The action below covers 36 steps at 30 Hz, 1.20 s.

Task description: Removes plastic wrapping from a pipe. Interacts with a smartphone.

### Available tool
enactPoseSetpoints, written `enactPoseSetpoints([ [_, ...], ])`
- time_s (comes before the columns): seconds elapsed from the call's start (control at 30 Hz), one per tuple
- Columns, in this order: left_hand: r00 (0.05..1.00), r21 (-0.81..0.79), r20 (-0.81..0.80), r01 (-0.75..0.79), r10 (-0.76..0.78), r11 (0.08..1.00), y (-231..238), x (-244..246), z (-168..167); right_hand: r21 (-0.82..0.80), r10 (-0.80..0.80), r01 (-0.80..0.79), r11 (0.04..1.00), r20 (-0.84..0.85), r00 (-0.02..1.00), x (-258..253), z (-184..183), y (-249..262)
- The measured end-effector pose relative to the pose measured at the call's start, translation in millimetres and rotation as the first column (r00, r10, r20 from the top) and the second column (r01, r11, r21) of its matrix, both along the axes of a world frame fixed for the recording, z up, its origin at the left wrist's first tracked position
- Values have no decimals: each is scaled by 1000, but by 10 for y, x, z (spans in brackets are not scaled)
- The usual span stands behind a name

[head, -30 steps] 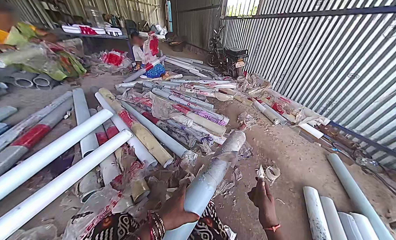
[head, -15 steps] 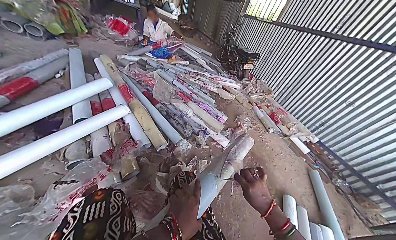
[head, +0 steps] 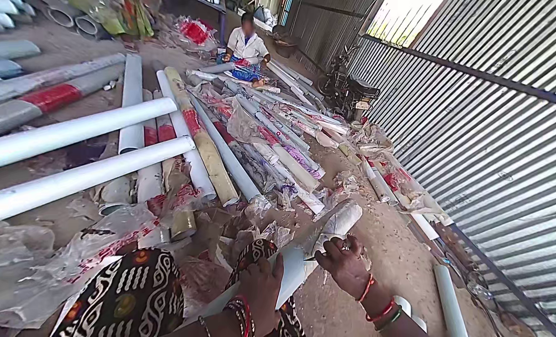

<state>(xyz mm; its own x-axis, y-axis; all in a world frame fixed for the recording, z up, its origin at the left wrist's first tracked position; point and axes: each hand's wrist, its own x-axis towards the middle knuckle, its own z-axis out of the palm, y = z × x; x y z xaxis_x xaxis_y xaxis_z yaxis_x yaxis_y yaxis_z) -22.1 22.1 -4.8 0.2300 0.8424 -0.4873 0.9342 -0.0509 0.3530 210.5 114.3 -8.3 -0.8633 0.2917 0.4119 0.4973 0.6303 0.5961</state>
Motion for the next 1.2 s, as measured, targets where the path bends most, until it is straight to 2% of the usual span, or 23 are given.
enactPoseSetpoints([
  [0.13, 1000, -20, -30, 4, -5, 1000, 50, 10, -3, -121, -137, 135, 983, -4, 991, 253, 50, 303],
  [0.23, 1000, -20, -13, -3, 2, 1000, 58, 13, 12, -259, -311, 318, 912, 68, 948, 392, 182, 439],
  [0.3, 1000, 10, 6, -15, 15, 1000, 28, -6, 37, -220, -267, 269, 938, 38, 963, 410, 193, 430],
  [0.4, 999, 43, 20, -26, 26, 999, -17, -9, 54, -81, -57, 52, 995, -62, 996, 293, 140, 253],
  [0.5, 999, 38, 35, -14, 13, 999, -18, -11, 17, -27, 21, -23, 999, -70, 997, 129, 105, 7],
  [0.77, 995, -2, 96, -36, 36, 999, -26, -57, 21, -15, -15, 13, 1000, -151, 988, 129, 118, -135],
  [0.9, 994, -2, 105, -21, 21, 1000, -7, -67, -6, -45, 4, -10, 999, -131, 991, 74, 150, -198],
  [1.2, 995, -23, 99, -11, 14, 1000, 3, -98, 26, 6, 30, -29, 1000, -146, 989, 130, 162, -87],
])
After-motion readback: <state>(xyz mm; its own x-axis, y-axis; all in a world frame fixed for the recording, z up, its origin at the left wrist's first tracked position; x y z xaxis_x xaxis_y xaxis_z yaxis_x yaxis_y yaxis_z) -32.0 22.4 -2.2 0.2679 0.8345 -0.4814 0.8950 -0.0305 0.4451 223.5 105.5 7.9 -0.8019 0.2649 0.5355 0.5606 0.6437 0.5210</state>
